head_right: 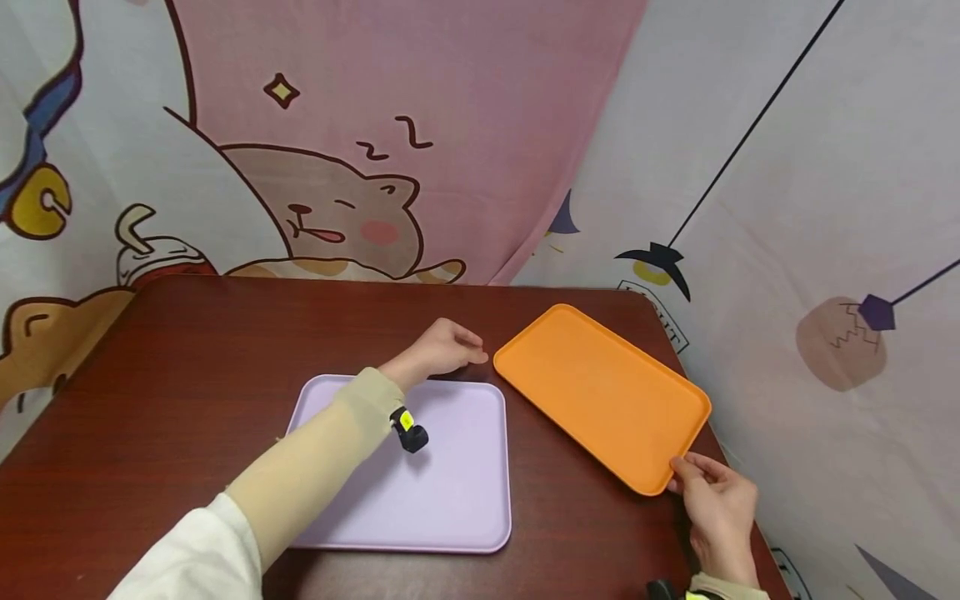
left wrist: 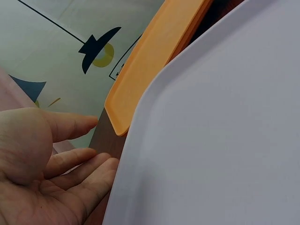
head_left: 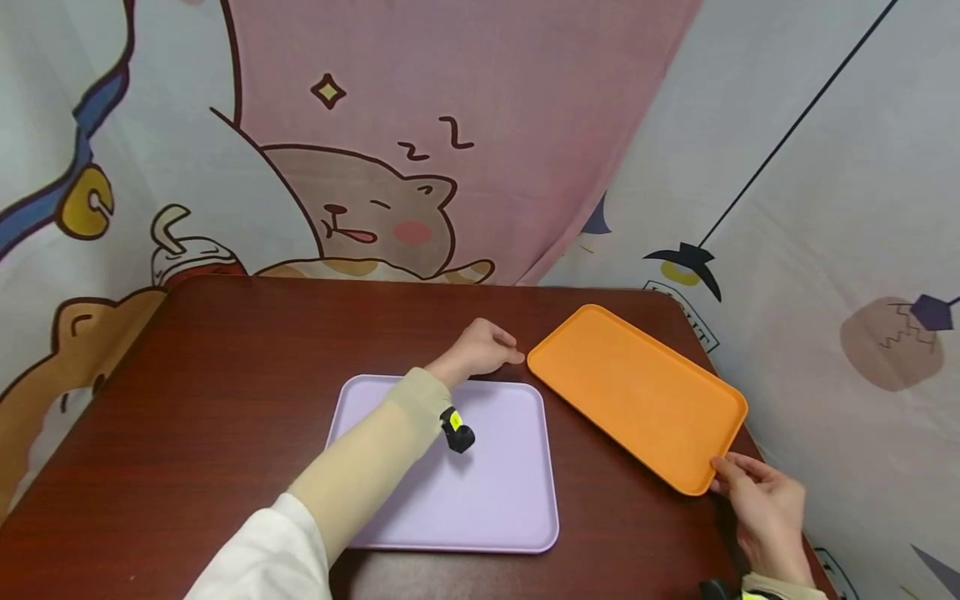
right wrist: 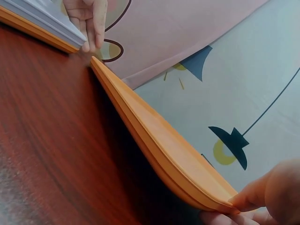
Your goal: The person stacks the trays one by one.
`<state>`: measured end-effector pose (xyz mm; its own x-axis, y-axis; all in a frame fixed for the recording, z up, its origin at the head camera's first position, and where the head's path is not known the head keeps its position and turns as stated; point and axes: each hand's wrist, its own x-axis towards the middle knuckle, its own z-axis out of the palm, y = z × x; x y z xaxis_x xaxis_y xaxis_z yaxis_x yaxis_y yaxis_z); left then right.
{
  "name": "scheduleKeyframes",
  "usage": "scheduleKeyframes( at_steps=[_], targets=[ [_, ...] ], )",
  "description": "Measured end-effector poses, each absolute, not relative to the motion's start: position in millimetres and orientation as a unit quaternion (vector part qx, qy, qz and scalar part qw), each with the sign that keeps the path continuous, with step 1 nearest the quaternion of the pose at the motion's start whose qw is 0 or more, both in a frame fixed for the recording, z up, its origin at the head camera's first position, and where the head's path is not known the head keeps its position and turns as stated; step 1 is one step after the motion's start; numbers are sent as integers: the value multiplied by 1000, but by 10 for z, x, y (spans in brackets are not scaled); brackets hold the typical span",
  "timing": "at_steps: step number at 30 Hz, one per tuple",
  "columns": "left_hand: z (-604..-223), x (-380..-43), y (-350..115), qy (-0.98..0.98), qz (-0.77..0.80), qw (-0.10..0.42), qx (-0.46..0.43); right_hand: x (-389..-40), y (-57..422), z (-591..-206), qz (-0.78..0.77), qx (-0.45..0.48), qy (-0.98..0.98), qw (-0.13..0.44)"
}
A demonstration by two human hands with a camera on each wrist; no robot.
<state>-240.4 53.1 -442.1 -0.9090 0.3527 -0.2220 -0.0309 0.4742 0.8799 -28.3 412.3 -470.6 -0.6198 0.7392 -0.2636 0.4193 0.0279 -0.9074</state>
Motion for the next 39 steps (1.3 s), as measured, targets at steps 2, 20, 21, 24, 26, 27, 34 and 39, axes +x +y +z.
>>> scheduleKeyframes(
  at_steps=[2, 20, 21, 24, 26, 27, 34, 39],
  targets=[
    [-4426, -2416, 550, 838, 502, 192, 92, -298, 4120, -4680, 558, -406, -709, 143],
    [-4452, -2499, 730, 814, 541, 187, 99, -384, 4028, -4522, 544, -367, -743, 133],
    [-4448, -2498, 736, 809, 548, 187, 98, -387, 4029, -4513, 545, -366, -743, 132],
    [-4438, -2497, 748, 803, 559, 183, 98, -386, 4046, -4485, 541, -365, -748, 125],
    [-4423, -2490, 734, 812, 549, 175, 93, -381, 4058, -4457, 545, -368, -744, 122],
    [-4414, -2483, 723, 816, 545, 173, 90, -376, 4065, -4442, 547, -368, -742, 121],
    [-4366, -2460, 634, 822, 530, 196, 64, -366, 4094, -4338, 580, -360, -720, 124],
    [-4281, -2403, 560, 806, 544, 227, 53, -369, 4109, -4295, 588, -352, -720, 110]
  ],
)
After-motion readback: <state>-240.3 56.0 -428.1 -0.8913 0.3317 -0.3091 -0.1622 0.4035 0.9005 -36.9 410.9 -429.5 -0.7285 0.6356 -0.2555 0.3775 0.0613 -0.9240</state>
